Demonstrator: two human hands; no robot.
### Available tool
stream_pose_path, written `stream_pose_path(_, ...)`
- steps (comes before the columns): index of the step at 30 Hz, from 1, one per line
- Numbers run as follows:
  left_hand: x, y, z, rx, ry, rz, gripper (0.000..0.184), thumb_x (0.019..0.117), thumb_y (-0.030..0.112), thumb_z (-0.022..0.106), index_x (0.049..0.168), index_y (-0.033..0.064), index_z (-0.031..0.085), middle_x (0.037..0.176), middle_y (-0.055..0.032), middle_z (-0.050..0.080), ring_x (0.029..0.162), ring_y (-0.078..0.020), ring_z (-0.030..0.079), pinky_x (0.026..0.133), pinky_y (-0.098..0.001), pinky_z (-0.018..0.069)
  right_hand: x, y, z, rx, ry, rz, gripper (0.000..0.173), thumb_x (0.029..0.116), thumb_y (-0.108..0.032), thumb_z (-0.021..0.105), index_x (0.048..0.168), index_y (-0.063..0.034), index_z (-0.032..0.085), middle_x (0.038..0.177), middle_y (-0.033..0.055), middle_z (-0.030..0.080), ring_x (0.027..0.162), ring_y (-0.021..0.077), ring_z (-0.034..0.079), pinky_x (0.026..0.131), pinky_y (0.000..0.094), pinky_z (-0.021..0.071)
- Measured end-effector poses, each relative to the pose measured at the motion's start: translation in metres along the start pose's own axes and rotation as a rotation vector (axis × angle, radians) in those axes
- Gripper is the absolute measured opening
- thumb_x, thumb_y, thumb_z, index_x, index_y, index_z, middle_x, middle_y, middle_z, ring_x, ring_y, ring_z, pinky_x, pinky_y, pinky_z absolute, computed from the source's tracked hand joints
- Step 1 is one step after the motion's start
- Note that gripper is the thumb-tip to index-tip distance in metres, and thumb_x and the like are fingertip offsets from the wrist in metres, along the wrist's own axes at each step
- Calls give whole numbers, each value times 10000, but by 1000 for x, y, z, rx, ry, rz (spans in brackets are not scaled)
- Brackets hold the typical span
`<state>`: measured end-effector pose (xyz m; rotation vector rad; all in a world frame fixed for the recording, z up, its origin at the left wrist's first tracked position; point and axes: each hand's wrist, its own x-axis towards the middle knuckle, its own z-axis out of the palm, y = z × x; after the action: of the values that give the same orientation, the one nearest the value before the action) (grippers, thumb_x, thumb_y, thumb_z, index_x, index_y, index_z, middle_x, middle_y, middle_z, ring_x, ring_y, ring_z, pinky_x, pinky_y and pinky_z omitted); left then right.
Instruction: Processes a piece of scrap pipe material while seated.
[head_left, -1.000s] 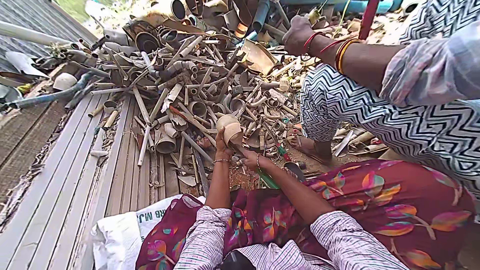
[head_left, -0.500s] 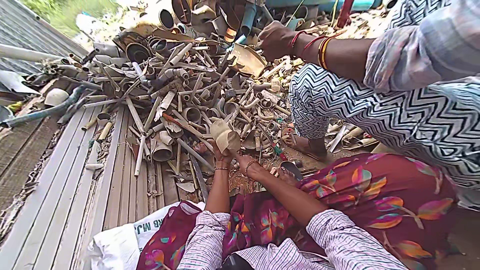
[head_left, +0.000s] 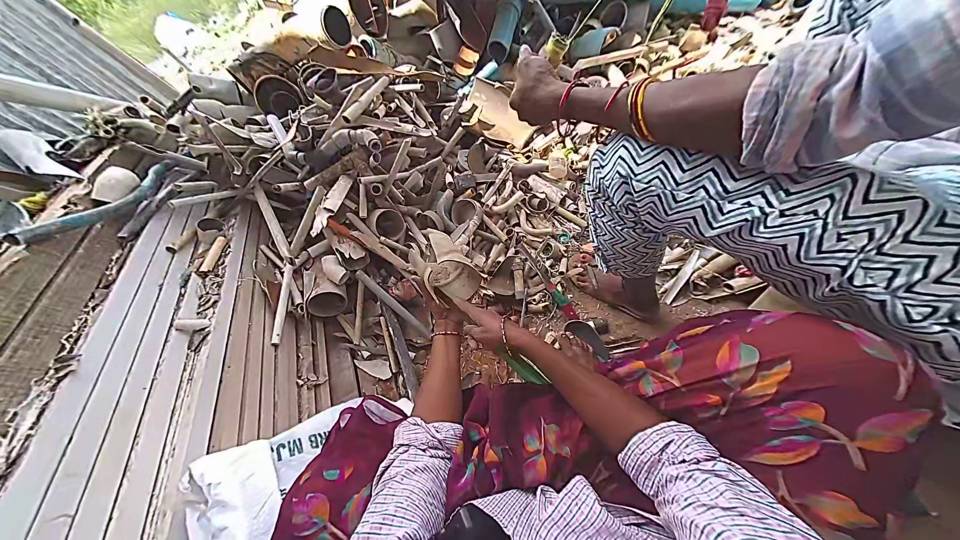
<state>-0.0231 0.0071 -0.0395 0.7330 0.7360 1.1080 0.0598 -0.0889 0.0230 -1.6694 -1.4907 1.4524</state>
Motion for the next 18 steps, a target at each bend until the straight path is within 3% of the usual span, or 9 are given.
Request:
stream_pose_path(1,6,-3,-2,-101,3,15,498,1130,376,292,1439,7,417,1363,-188,514,1167,-271,539,986,-440,474,1,2,-1,-3,13,13,690,1085,-59,411,1665,-193,64,1088,184,598,772,225,571,723,373,489)
stream_pose_path(3,17,-1,3,-362,-113,-29,758,986,753,221,1418,207,520,1369,-41,613,1269,-203,583,1047,-457,495,-1,-2,-7,-201,106,121,782,1018,0,499,1669,-201,115,1294,282,624,1113,410,645,976,532,493)
stream_pose_path(4,19,0,5,-453,-181,-55,818,933,821,218,1413,235,528,1379,-27,611,1296,-205,568,1070,-477,475,-1,-3,-8,-278,154,178,803,1004,7,515,1669,-220,126,1342,299,605,1227,457,602,1039,575,454)
stream_pose_path(9,12,-1,5,-276,-190,-52,673,997,693,305,1354,188,569,1275,-71,664,1130,-212,658,904,-439,571,1,-5,-4,-221,104,109,807,1014,25,479,1670,-183,58,1352,303,596,1210,439,616,1046,546,458)
stream_pose_path(11,-16,12,21,150,-55,54,450,1144,234,258,1441,-74,396,1347,-225,530,1131,-239,563,951,-361,478,1,-5,-3,-43,27,26,707,1075,-32,411,1663,-151,37,1221,251,616,947,300,635,878,426,508)
stream_pose_path(12,-24,20,27,283,-32,32,408,1128,95,307,1473,-122,328,1429,-248,471,1207,-235,528,1025,-327,430,2,-1,-2,8,29,5,674,1089,-58,393,1661,-147,49,1112,201,607,825,236,592,781,374,497)
stream_pose_path(13,-22,21,28,228,-37,20,396,1114,51,320,1476,-111,310,1434,-227,455,1208,-209,522,1030,-301,423,3,1,-3,-21,56,21,669,1083,-56,407,1661,-146,83,1113,205,618,849,256,600,800,394,496)
stream_pose_path(15,-14,19,27,28,-44,16,376,1120,84,326,1446,-103,348,1381,-211,490,1167,-204,552,987,-296,452,2,-1,-7,-226,141,129,725,1031,-19,484,1662,-170,160,1301,280,630,1172,415,636,1016,545,475)
stream_pose_path(18,-16,20,26,-75,-81,-12,434,1128,225,378,1426,-88,419,1363,-224,522,1177,-262,555,1017,-349,445,0,-6,-4,-427,180,241,797,1009,-1,503,1668,-223,113,1326,290,617,1239,472,596,1025,598,449)
